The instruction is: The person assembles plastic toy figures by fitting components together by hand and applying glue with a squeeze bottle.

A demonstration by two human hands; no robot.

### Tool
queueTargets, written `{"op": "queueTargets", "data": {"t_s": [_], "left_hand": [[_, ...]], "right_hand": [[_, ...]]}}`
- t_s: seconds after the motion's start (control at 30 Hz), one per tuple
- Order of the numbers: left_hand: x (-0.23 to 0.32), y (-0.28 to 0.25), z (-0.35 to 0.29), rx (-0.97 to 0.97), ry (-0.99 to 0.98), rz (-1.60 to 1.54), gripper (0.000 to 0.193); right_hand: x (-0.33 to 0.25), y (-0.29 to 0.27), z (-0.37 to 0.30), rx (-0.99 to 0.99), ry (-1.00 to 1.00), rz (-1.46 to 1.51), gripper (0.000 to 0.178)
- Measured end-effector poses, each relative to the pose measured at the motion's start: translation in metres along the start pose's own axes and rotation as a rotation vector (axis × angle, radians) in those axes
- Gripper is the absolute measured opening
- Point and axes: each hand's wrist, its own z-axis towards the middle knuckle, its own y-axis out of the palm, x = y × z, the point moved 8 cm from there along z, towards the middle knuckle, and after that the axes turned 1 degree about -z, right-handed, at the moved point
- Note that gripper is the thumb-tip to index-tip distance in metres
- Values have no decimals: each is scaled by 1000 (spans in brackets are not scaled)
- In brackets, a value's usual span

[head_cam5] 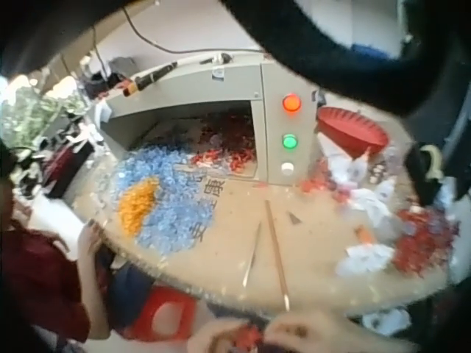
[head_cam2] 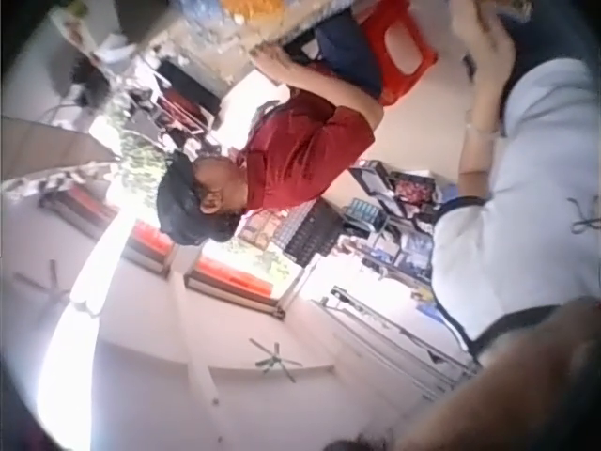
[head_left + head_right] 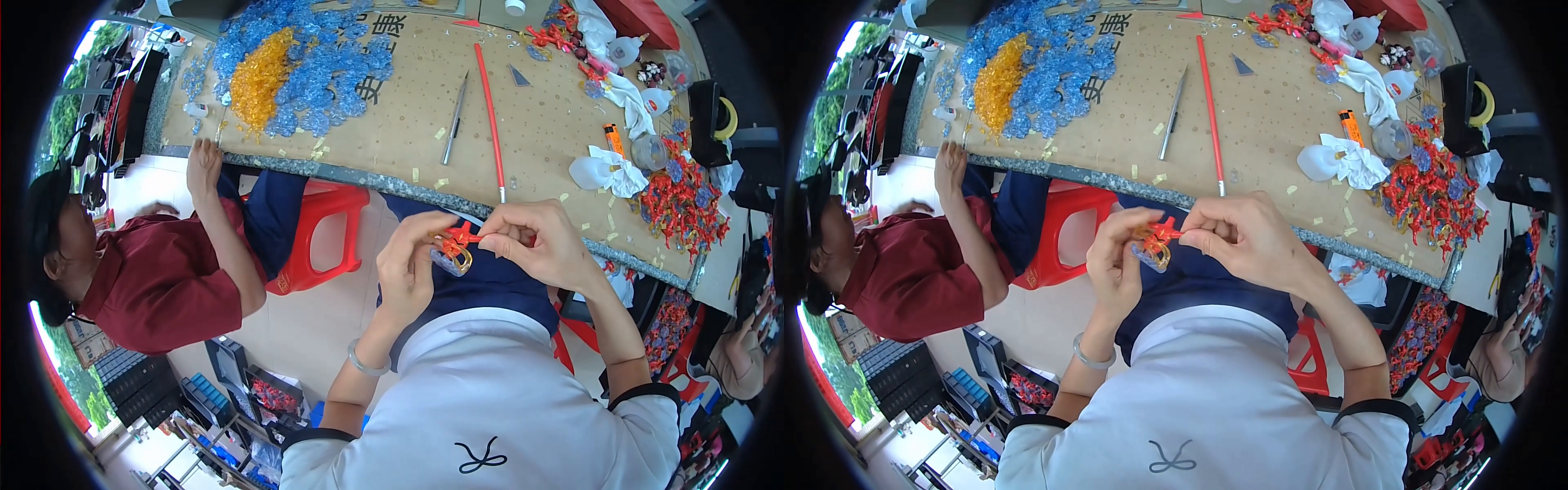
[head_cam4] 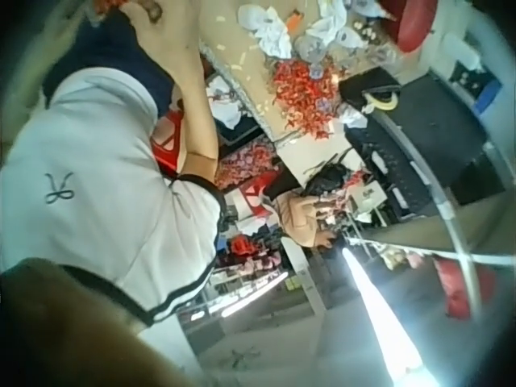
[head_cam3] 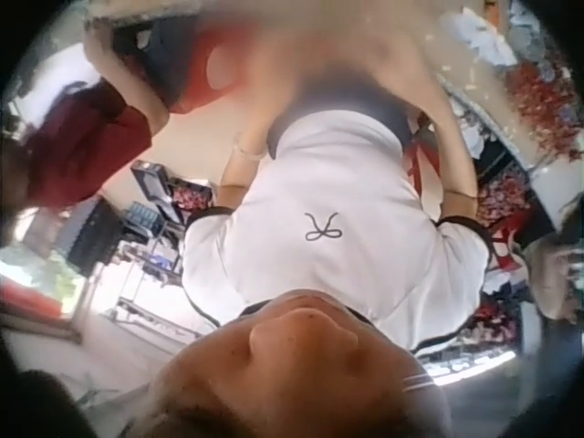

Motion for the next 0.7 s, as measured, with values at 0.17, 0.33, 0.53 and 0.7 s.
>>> {"op": "queueTargets", "data": {"t_s": [0.17, 0.33, 0.53, 0.7], "left_hand": [[-36, 2, -2, -104, -405, -580, 37], [-48, 24, -18, -360, -644, -624, 36], [-52, 32, -26, -311, -752, -891, 36], [-48, 39, -32, -308, -779, -1053, 36]], "right_hand": [[-23, -2, -5, 126, -353, -381, 10], [-24, 5, -2, 85, -386, -469, 8], [-16, -6, 4, 170, -282, -185, 10], [15, 0, 8, 156, -83, 204, 8]]}}
